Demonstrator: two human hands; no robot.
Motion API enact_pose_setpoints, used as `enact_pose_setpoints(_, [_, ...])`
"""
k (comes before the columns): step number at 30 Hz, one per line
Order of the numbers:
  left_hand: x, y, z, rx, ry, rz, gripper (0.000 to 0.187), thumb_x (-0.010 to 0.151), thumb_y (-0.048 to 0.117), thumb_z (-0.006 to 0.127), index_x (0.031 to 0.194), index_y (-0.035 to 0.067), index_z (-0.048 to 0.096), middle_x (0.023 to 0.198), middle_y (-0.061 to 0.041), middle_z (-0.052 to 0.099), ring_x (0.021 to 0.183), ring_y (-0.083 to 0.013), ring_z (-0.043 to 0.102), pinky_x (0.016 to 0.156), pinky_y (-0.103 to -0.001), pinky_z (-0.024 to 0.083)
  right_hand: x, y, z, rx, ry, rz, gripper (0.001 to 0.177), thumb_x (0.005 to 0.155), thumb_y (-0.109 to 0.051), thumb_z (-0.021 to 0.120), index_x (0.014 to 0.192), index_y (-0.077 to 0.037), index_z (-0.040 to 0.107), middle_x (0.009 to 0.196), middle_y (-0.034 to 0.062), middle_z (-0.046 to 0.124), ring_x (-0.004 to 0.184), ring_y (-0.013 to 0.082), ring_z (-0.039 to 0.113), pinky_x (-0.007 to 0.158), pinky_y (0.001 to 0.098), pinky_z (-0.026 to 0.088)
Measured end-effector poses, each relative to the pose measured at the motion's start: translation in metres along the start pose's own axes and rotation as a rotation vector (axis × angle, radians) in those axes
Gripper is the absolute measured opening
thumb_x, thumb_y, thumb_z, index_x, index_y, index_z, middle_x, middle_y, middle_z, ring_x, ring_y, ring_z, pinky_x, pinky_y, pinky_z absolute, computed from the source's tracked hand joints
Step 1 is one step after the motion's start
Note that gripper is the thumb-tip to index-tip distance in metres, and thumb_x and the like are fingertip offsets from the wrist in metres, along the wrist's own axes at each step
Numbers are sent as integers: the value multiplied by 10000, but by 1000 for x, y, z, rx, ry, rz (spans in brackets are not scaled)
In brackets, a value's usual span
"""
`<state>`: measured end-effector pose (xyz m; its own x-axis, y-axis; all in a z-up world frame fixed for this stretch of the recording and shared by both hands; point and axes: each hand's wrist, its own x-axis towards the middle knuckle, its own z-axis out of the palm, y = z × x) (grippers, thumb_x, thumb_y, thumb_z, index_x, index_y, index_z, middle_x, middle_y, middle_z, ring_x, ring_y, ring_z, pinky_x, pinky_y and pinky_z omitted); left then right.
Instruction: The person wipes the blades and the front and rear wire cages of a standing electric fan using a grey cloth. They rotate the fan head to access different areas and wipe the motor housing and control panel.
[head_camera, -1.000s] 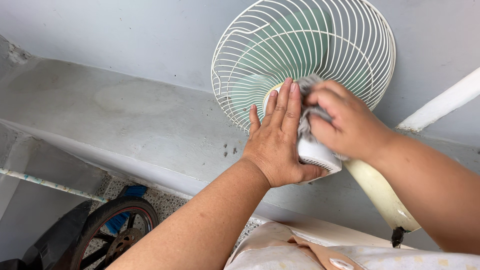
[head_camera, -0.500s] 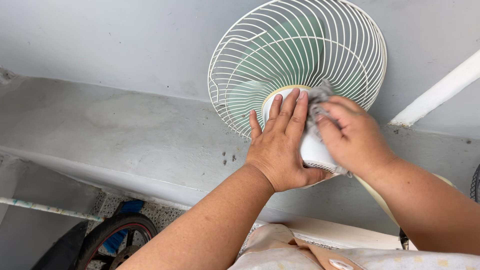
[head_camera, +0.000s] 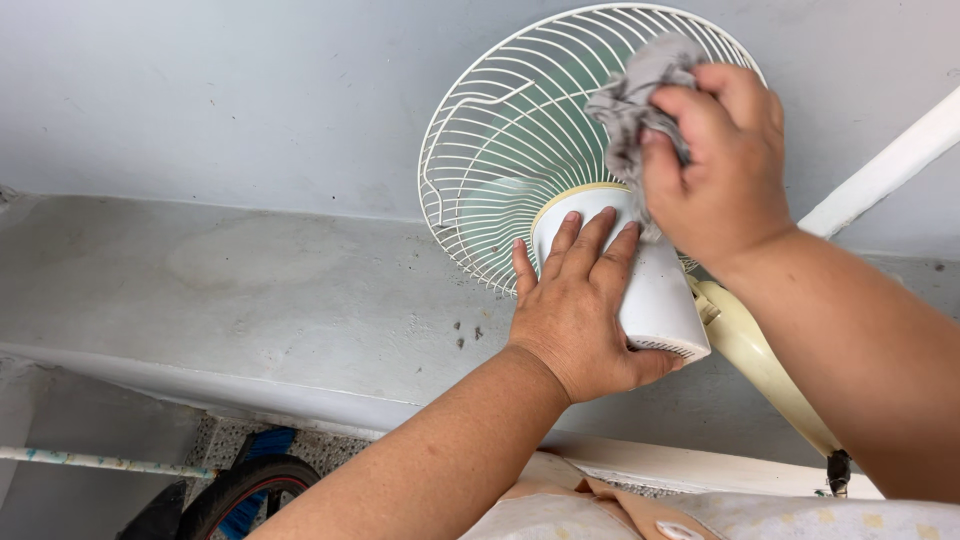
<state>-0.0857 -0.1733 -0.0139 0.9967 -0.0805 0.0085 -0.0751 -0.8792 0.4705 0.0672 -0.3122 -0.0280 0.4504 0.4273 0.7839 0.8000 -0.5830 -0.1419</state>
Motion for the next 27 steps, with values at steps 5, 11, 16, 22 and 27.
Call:
enact_pose_setpoints(5, [0,-2,3,-52,28,0,1283,526,651,879,1555,147,301,1648,-152,205,1544,-374,93,1157,-751,-10,-3,13,1,-49,-55,85,321,827,-30,708,1139,17,645,1307,235,525,1223,471,494,1037,565,442])
enact_pose_setpoints(11, [-2,-1,6,-117,31,-55,1357,492,643,905,1567,125,258,1635,-134,228,1542,-356,84,1158,-751,-16,-76,32,-10,-37,-414,582,304,849,-54,653,1149,-58,704,1298,145,614,1146,345,627,992,426,516])
enact_pose_setpoints(16, [-2,0,6,-114,32,-90,1371,477,621,924,1569,135,252,1638,-109,222,1543,-348,77,1150,-754,-25,-94,73,-8,-66,-791,1053,477,879,-94,667,1354,-136,687,1319,163,685,1182,323,668,1054,399,497])
enact_pose_setpoints(22, [-2,3,5,-114,51,-117,1357,448,617,930,1556,162,291,1638,-77,241,1542,-337,108,1157,-757,-17,-74,82,-8,378,-650,1316,430,905,-83,633,1334,-54,652,1242,180,729,1119,266,720,992,382,559])
enact_pose_setpoints(27, [-1,3,4,-95,55,-116,1359,444,618,936,1556,155,307,1634,-84,251,1545,-341,125,1159,-755,2,-62,52,-3,400,-767,1179,380,943,-234,548,1225,-59,732,1146,177,752,1020,267,676,919,399,522])
